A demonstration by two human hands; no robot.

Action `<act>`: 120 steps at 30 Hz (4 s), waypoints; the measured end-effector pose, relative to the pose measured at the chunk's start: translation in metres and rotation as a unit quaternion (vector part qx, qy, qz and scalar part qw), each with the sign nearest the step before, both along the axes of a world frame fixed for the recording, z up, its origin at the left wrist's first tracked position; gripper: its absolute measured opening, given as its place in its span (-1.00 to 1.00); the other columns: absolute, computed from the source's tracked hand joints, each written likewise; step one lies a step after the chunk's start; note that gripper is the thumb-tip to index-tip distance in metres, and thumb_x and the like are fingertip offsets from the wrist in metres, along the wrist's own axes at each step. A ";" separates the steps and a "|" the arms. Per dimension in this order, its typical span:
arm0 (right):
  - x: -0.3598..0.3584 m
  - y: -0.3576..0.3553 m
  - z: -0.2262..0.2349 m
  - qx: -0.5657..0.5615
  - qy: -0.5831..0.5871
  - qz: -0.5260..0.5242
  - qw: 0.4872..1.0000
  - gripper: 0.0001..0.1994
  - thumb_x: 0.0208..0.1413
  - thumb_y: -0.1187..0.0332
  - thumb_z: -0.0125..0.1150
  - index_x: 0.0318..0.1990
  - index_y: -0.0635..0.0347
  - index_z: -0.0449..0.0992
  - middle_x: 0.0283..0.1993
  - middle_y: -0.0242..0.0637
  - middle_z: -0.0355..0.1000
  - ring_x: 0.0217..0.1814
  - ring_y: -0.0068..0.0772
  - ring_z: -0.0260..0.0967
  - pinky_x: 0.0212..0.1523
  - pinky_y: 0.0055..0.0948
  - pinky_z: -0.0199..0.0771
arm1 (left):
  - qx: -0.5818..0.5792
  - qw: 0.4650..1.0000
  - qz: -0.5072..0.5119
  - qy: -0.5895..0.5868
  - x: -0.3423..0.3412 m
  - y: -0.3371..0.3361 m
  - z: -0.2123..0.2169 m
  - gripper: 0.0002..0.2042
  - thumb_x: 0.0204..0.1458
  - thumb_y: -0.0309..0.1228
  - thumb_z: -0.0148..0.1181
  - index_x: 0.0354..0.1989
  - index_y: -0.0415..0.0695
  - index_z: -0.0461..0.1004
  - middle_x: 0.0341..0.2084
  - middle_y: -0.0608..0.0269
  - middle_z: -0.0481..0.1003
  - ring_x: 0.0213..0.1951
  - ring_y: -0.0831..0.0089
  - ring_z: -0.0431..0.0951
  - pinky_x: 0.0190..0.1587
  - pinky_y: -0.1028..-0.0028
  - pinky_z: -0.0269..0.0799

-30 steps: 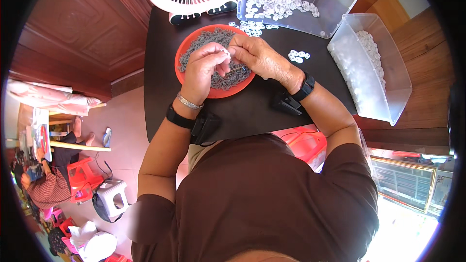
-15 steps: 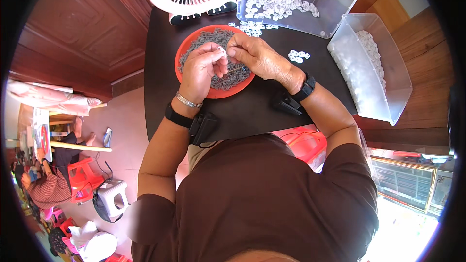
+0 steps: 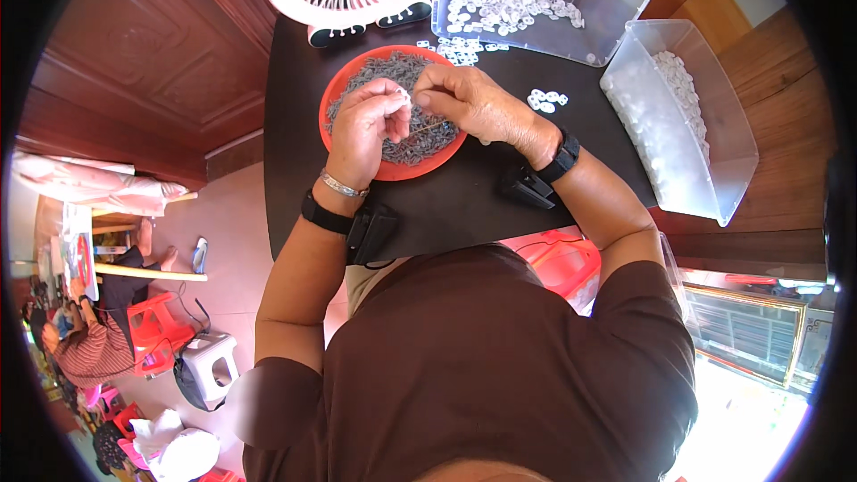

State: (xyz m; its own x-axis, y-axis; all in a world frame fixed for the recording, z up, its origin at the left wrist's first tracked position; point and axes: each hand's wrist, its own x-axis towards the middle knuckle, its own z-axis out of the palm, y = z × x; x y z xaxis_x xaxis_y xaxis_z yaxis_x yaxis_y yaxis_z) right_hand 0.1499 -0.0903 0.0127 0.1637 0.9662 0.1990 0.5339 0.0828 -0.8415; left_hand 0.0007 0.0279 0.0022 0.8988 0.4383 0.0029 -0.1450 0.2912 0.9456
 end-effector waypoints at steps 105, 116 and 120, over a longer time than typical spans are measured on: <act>-0.005 0.002 0.005 0.188 -0.214 -0.086 0.955 -0.93 -0.01 0.47 0.17 -0.36 0.22 0.45 -0.43 -0.25 0.42 -0.34 -0.19 0.42 -0.31 -0.35 0.43 | -0.085 0.995 0.040 -0.033 -0.003 0.009 0.003 -0.89 0.02 -0.41 0.00 -0.41 -0.19 0.37 -0.56 0.26 0.42 -0.60 0.51 0.40 -0.56 0.61 0.25; 0.001 -0.015 0.023 0.013 -0.263 0.112 0.958 -0.89 -0.15 0.40 0.28 -0.43 0.15 0.49 -0.46 -0.34 0.36 -0.30 -0.25 0.36 -0.33 -0.33 0.39 | -0.063 0.995 0.069 -0.039 -0.006 0.009 0.006 -0.89 0.04 -0.42 -0.01 -0.42 -0.19 0.38 -0.59 0.28 0.43 -0.62 0.55 0.40 -0.57 0.63 0.24; -0.004 -0.009 0.008 0.030 -0.351 0.101 0.930 -0.91 -0.14 0.37 0.25 -0.47 0.13 0.47 -0.43 -0.36 0.34 -0.25 -0.26 0.32 -0.29 -0.32 0.38 | -0.052 0.995 0.069 -0.039 -0.005 0.006 0.009 -0.88 0.04 -0.42 -0.02 -0.44 -0.19 0.40 -0.62 0.31 0.42 -0.64 0.57 0.39 -0.60 0.64 0.22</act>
State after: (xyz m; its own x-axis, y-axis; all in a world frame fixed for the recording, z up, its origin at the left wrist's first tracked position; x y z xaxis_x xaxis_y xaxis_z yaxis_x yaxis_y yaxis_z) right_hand 0.1454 -0.0991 0.0205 -0.2119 0.9465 0.2434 0.9186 0.2780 -0.2810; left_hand -0.0041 0.0337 0.0112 0.8288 0.5592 0.0184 -0.2626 0.3597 0.8953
